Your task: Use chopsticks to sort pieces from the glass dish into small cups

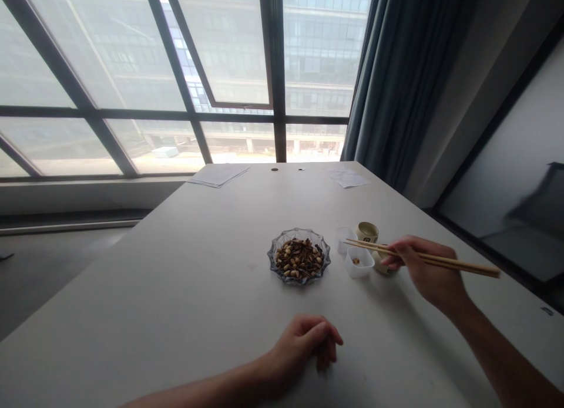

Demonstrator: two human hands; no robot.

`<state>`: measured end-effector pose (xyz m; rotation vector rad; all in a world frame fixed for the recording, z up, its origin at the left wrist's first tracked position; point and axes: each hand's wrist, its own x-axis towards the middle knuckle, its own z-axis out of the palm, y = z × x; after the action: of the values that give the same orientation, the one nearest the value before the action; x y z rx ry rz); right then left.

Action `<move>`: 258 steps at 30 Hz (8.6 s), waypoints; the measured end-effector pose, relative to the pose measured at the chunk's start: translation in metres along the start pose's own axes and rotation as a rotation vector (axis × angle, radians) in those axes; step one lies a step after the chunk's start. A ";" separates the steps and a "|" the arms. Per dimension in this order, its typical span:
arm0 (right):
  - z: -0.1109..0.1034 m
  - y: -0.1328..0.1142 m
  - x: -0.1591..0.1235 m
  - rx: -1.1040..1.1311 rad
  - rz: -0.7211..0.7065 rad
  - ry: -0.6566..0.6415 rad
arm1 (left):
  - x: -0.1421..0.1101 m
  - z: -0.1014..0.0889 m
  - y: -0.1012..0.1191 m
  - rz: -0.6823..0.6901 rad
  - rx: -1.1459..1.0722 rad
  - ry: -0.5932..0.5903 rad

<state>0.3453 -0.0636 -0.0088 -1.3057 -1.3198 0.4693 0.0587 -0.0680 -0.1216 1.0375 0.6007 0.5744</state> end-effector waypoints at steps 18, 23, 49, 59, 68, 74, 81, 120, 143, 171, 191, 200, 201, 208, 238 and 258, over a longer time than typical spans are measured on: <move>0.095 0.007 0.032 -0.282 -0.349 -0.398 | 0.002 0.005 0.002 -0.003 0.046 -0.038; 0.097 0.012 0.029 -0.275 -0.365 -0.390 | 0.001 0.004 0.002 -0.004 0.053 -0.040; -0.062 0.032 -0.023 -0.270 -0.024 0.259 | 0.000 0.002 0.003 -0.005 0.027 0.005; -0.065 0.058 -0.027 -0.268 -0.012 0.208 | -0.002 0.003 0.004 -0.008 -0.004 0.021; -0.066 0.060 -0.027 -0.262 0.007 0.216 | -0.001 0.002 0.003 -0.017 0.004 0.023; -0.066 0.062 -0.028 -0.246 0.028 0.222 | 0.001 0.000 0.001 -0.013 0.013 0.012; -0.066 0.059 -0.029 -0.269 0.066 0.233 | 0.002 -0.001 -0.001 -0.006 0.011 0.001; -0.029 0.000 -0.014 -0.243 -0.381 0.008 | 0.001 0.000 -0.001 0.004 0.009 0.002; 0.085 0.001 0.006 -0.300 -0.347 -0.416 | 0.002 0.004 0.002 0.009 0.054 -0.029; 0.093 0.019 0.008 -0.190 -0.290 -0.317 | 0.002 0.004 0.004 0.001 0.069 -0.017; -0.051 -0.006 -0.018 -0.378 -0.217 0.141 | 0.002 0.000 -0.001 0.008 0.041 -0.020; -0.065 0.041 -0.026 -0.350 -0.055 0.140 | 0.002 0.001 0.001 0.008 0.027 -0.003; -0.065 0.043 -0.026 -0.343 -0.049 0.143 | 0.002 0.001 0.001 0.008 0.025 -0.003; -0.059 0.032 -0.022 -0.319 -0.071 0.202 | 0.002 0.000 0.000 0.005 0.017 -0.001; 0.111 0.020 0.024 -0.104 -0.374 -0.439 | 0.003 0.005 0.005 0.000 0.071 -0.029; 0.122 0.024 0.018 -0.059 -0.373 -0.406 | 0.003 0.006 0.004 -0.005 0.079 -0.022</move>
<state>0.2533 0.0103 -0.0530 -1.0066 -1.8842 0.4474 0.0641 -0.0677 -0.1161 1.1152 0.6110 0.5375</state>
